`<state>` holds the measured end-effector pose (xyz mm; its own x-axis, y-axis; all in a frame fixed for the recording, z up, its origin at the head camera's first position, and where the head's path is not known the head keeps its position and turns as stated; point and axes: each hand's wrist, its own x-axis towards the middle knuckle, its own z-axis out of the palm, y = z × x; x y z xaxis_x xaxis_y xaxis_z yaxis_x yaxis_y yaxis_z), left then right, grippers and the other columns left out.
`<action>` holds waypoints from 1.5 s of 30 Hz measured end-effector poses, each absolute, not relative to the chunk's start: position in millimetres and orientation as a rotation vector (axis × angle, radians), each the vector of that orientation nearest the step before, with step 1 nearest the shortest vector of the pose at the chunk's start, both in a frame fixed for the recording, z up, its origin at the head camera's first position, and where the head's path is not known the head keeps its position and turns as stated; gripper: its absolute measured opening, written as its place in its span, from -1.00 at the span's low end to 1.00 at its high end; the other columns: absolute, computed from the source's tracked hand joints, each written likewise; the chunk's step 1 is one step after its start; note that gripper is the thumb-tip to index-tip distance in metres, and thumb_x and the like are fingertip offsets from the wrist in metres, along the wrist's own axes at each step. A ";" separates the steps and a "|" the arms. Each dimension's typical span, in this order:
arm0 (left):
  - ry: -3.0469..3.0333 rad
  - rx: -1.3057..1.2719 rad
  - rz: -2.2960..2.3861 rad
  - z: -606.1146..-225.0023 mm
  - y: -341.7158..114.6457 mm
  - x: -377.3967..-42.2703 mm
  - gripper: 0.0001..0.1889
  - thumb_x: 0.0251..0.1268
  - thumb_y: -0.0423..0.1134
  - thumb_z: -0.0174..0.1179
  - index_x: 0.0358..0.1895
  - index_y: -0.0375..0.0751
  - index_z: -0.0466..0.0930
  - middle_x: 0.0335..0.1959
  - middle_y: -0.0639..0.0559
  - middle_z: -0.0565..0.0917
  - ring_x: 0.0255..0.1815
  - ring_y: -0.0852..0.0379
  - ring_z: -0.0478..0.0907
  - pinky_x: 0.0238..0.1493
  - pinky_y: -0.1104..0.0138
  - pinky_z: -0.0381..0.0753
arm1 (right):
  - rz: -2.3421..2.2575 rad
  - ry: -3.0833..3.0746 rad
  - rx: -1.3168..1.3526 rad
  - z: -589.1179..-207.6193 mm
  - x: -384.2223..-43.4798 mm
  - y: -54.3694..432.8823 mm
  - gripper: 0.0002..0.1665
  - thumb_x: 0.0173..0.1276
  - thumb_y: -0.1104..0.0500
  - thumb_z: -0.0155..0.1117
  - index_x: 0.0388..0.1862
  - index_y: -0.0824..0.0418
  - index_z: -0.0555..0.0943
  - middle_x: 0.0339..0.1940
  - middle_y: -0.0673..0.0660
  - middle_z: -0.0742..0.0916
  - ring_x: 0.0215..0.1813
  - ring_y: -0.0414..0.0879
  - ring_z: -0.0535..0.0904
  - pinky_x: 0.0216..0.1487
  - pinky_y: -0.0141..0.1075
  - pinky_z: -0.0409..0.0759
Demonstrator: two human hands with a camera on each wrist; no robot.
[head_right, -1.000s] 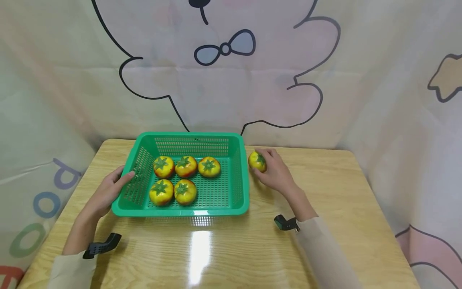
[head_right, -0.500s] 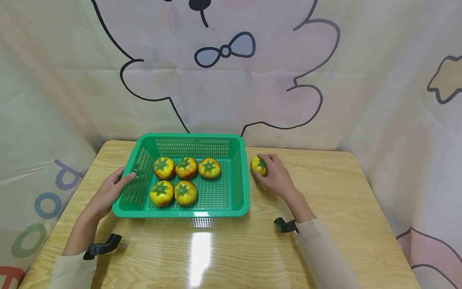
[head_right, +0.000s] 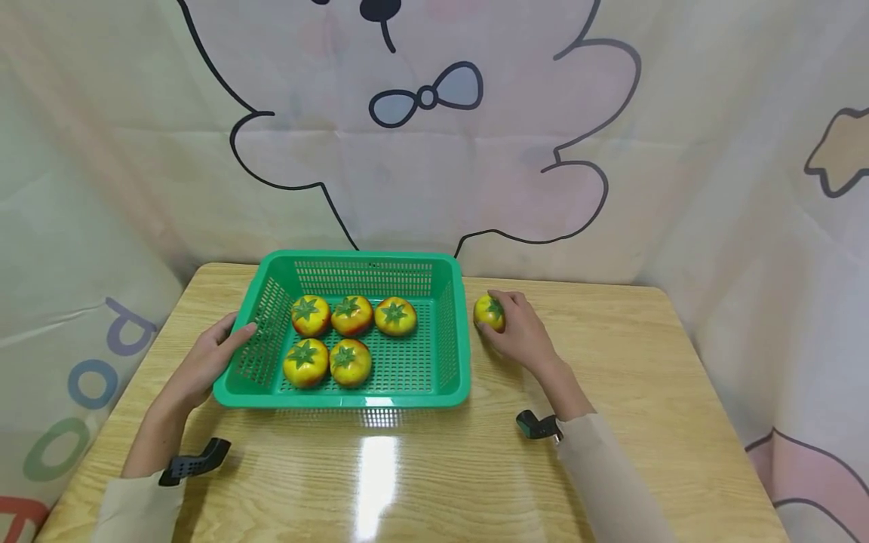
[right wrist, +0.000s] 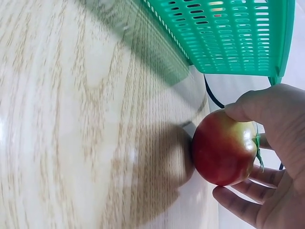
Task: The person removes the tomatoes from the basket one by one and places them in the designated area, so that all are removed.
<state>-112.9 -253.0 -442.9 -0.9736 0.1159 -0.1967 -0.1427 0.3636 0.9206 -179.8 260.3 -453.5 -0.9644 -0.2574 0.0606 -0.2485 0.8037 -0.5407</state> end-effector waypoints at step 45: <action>2.262 -0.018 1.745 -437.4 -254.4 -111.9 -0.26 0.73 0.13 -0.05 0.69 -0.25 0.05 0.50 -0.46 0.38 0.15 0.05 0.68 0.04 0.20 0.80 | -0.817 3.060 -0.478 -436.3 -174.1 256.1 -0.21 0.45 0.07 0.45 0.54 0.33 0.41 0.46 0.49 0.44 0.43 0.41 0.44 0.31 0.35 0.60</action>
<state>-111.9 -254.4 -437.4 -0.9598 0.1616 -0.2297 -0.1812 0.2686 0.9461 -174.1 256.1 -436.3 -0.9536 -0.2692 0.1346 -0.3004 0.8256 -0.4777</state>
